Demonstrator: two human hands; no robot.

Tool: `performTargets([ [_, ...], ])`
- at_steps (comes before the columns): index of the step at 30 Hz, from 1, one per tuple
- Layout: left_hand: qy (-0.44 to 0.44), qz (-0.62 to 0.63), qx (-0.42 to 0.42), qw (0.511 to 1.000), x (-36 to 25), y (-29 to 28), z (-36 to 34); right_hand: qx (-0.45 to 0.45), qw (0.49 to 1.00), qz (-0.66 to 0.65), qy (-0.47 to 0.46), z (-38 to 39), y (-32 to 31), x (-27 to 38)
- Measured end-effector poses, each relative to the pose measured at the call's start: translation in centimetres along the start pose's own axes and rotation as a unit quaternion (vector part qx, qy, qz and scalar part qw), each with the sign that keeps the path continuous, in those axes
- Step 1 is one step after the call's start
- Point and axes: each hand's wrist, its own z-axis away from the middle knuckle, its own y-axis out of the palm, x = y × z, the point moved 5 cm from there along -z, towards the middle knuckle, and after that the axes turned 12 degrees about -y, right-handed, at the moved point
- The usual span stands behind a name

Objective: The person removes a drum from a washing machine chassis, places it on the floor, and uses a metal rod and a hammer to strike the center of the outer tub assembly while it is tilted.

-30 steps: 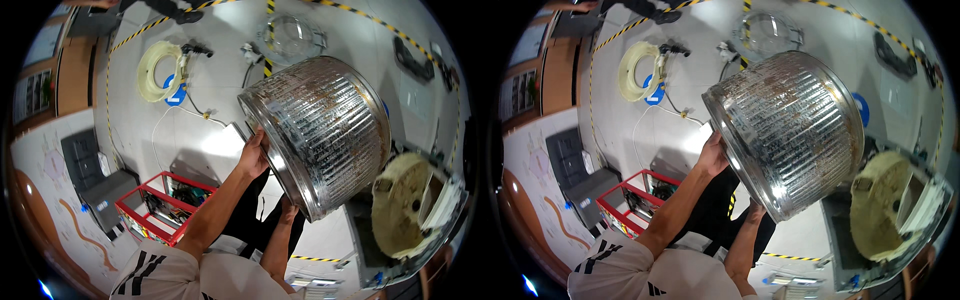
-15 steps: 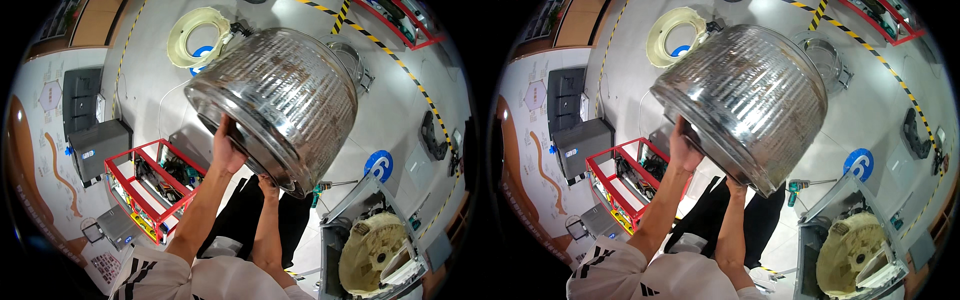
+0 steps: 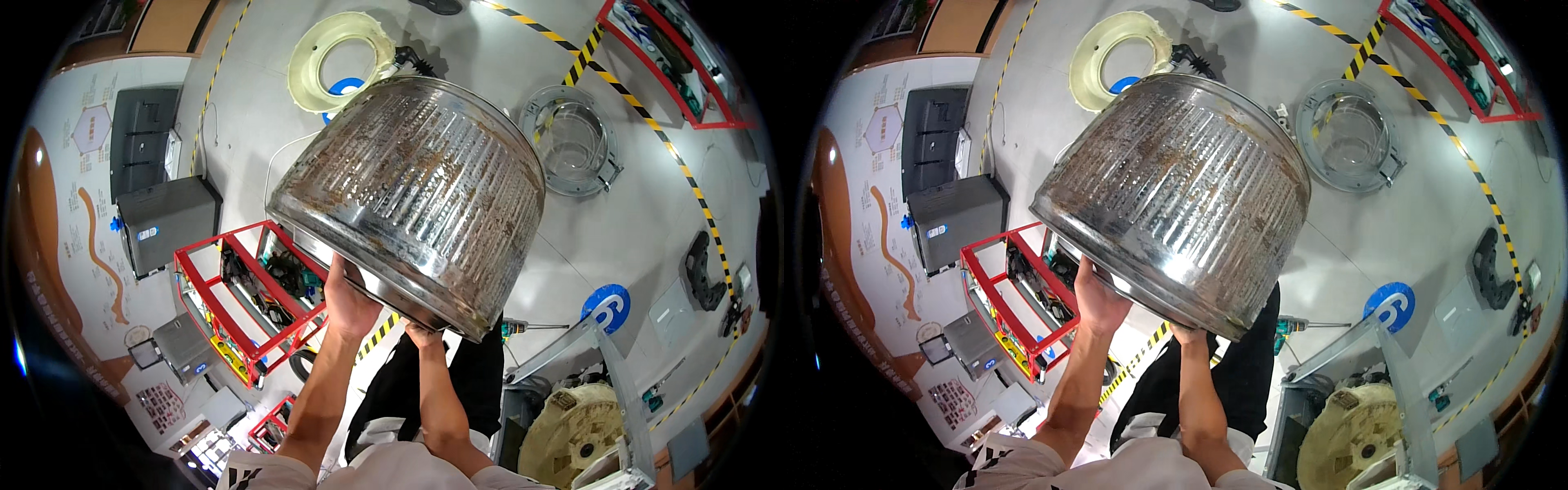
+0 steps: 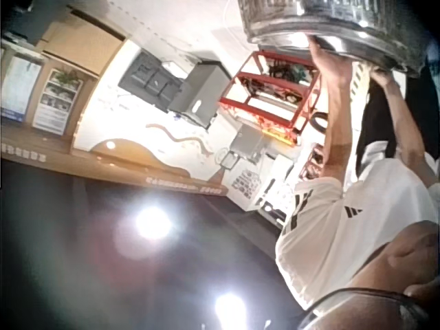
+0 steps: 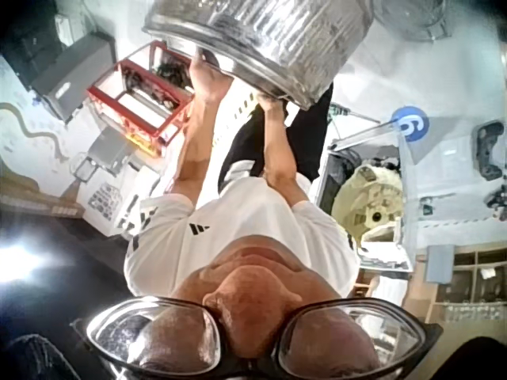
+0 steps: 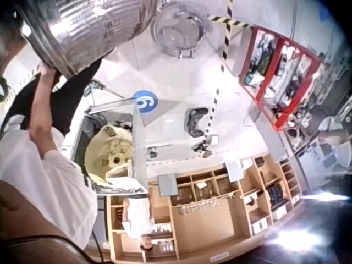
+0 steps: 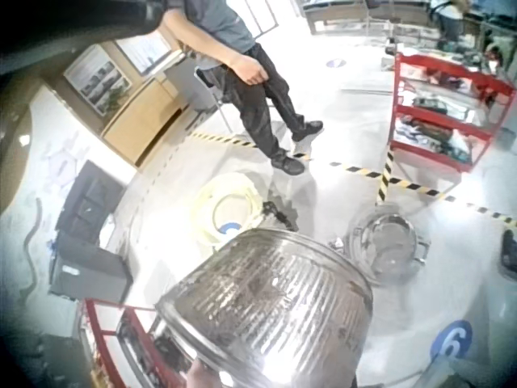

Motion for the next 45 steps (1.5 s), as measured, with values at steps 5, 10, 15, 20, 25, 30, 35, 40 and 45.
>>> performTargets([
  [5,-0.024,0.035,-0.011,0.999,0.8,-0.1,-1.2,-0.030,0.999,0.031,0.019,-1.1,-1.2,3.5],
  [10,-0.024,0.054,-0.016,0.998,1.1,-1.0,-2.5,-0.057,0.992,0.110,0.013,-1.7,-1.4,5.7],
  [15,-0.061,0.075,0.020,0.995,0.2,-0.3,-3.9,-0.145,0.981,0.115,0.060,-1.5,-0.8,5.2],
  [20,-0.093,0.083,0.086,0.988,-3.4,-1.5,-5.4,-0.175,0.965,0.137,0.137,-1.2,-2.0,2.8],
  [25,-0.108,0.130,0.118,0.978,-8.6,-5.2,-7.1,-0.153,0.856,0.492,-0.051,-1.0,-4.1,1.4],
  [30,-0.097,0.157,0.101,0.978,-13.2,-10.1,-9.7,-0.113,0.552,0.760,-0.324,0.7,-4.7,-1.2],
  [35,-0.041,0.251,0.051,0.966,-18.1,-15.1,-10.0,0.036,0.141,0.866,-0.479,-3.4,-4.8,-7.5],
  [40,0.016,0.250,0.010,0.968,-22.8,-21.5,-11.6,0.141,0.106,0.835,-0.521,-9.3,-1.7,-13.0],
  [45,0.086,0.232,0.024,0.969,-28.7,-25.5,-14.1,0.139,0.079,0.867,-0.472,-16.5,-2.3,-17.1],
])
